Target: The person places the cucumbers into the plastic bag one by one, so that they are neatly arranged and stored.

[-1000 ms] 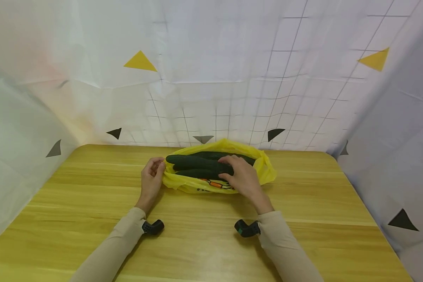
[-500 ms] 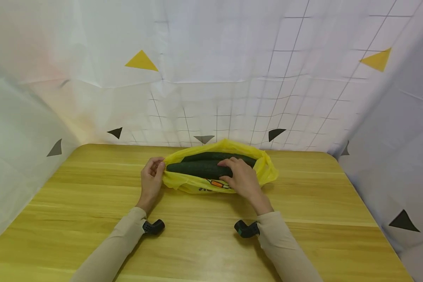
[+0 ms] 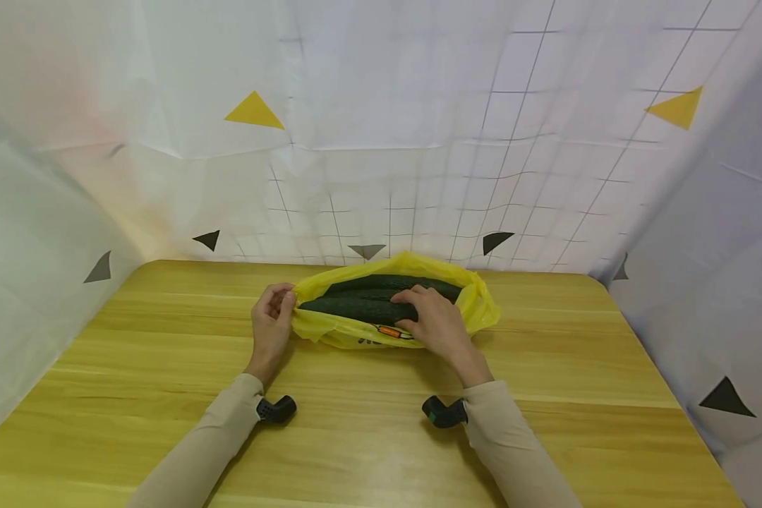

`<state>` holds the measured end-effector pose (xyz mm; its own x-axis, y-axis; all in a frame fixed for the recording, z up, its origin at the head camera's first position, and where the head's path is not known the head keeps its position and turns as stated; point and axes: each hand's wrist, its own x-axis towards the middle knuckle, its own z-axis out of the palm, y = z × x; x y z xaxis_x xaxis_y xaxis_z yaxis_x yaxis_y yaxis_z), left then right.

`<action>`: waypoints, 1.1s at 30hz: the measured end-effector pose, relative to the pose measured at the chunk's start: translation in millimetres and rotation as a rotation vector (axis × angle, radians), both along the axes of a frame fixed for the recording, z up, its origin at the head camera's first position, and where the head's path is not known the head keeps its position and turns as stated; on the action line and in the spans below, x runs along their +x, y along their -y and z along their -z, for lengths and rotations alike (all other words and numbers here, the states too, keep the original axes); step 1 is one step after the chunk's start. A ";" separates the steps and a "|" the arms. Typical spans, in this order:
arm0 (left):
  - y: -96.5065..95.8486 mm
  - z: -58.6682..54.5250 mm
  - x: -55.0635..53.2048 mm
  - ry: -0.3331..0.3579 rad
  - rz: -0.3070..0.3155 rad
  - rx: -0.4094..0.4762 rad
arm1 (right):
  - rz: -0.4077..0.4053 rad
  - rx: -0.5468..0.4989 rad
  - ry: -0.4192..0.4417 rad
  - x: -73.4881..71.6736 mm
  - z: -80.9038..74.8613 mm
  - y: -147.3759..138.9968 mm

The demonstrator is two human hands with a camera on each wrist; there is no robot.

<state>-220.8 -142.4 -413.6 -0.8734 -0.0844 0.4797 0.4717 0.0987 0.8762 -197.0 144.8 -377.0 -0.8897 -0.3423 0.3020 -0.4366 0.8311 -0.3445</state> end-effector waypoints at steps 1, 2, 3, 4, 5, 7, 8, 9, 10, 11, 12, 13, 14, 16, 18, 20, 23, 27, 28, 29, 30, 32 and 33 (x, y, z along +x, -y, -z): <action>0.1 0.3 -0.1 0.002 -0.002 0.002 | 0.000 0.002 0.001 -0.3 0.2 0.0; 0.1 0.6 -0.2 0.005 -0.002 0.006 | 0.001 0.005 0.003 -0.5 0.4 0.0; 0.2 0.8 -0.4 0.006 -0.004 0.008 | 0.001 0.006 0.006 -0.8 0.5 0.0; 0.2 0.9 -0.4 0.007 -0.006 0.012 | 0.000 0.008 0.007 -1.1 0.6 -0.1; 0.3 0.9 -0.2 0.008 -0.007 0.015 | 0.000 0.010 0.009 -1.3 0.6 0.0; 0.4 0.8 0.1 0.009 -0.013 0.017 | 0.000 0.012 0.014 -1.3 0.5 0.1; 0.3 0.7 0.3 0.009 -0.015 0.018 | 0.000 0.014 0.016 -1.3 0.5 0.0; 0.3 0.6 0.4 0.006 -0.020 0.016 | -0.001 0.015 0.018 -1.2 0.5 -0.1; 0.2 0.7 0.4 0.004 -0.024 0.016 | -0.001 0.017 0.021 -0.9 0.4 -0.2; 0.1 0.6 0.5 0.005 -0.028 0.017 | -0.001 0.020 0.026 -0.5 0.2 -0.2; 0.0 0.6 0.4 0.004 -0.033 0.016 | -0.001 0.022 0.027 -0.3 0.2 -0.4; 0.0 0.6 0.4 0.001 -0.035 0.017 | -0.002 0.024 0.029 0.1 0.0 -0.6; -0.1 0.6 0.4 -0.002 -0.038 0.017 | -0.003 0.025 0.030 0.3 -0.2 -0.8; -0.3 0.5 0.3 -0.009 -0.042 0.017 | -0.004 0.027 0.034 0.9 -0.6 -1.0; -0.6 0.4 0.2 -0.018 -0.042 0.015 | -0.007 0.025 0.036 1.3 -1.1 -1.1; -0.6 0.2 0.0 -0.023 -0.040 0.017 | -0.011 0.026 0.038 1.5 -1.2 -0.9; -0.6 0.4 -0.3 -0.026 -0.035 0.009 | -0.021 0.030 0.045 1.6 -0.9 -0.6; -0.7 0.8 -0.4 -0.033 -0.024 -0.014 | -0.037 0.039 0.055 1.7 -0.5 -0.3; -0.7 0.9 -0.6 -0.035 -0.022 -0.018 | -0.039 0.041 0.058 1.9 -0.6 -0.1; -0.8 1.1 -0.6 -0.038 -0.020 -0.019 | -0.040 0.044 0.060 1.8 -0.5 -0.2; -0.8 1.5 -0.9 -0.041 -0.019 -0.019 | -0.041 0.046 0.061 1.9 -0.4 -0.2; -0.8 2.1 -1.3 -0.041 -0.020 -0.017 | -0.044 0.052 0.060 1.8 -0.4 -0.5; -0.9 2.5 -1.4 -0.037 -0.021 -0.013 | -0.045 0.054 0.060 2.0 -0.5 -0.4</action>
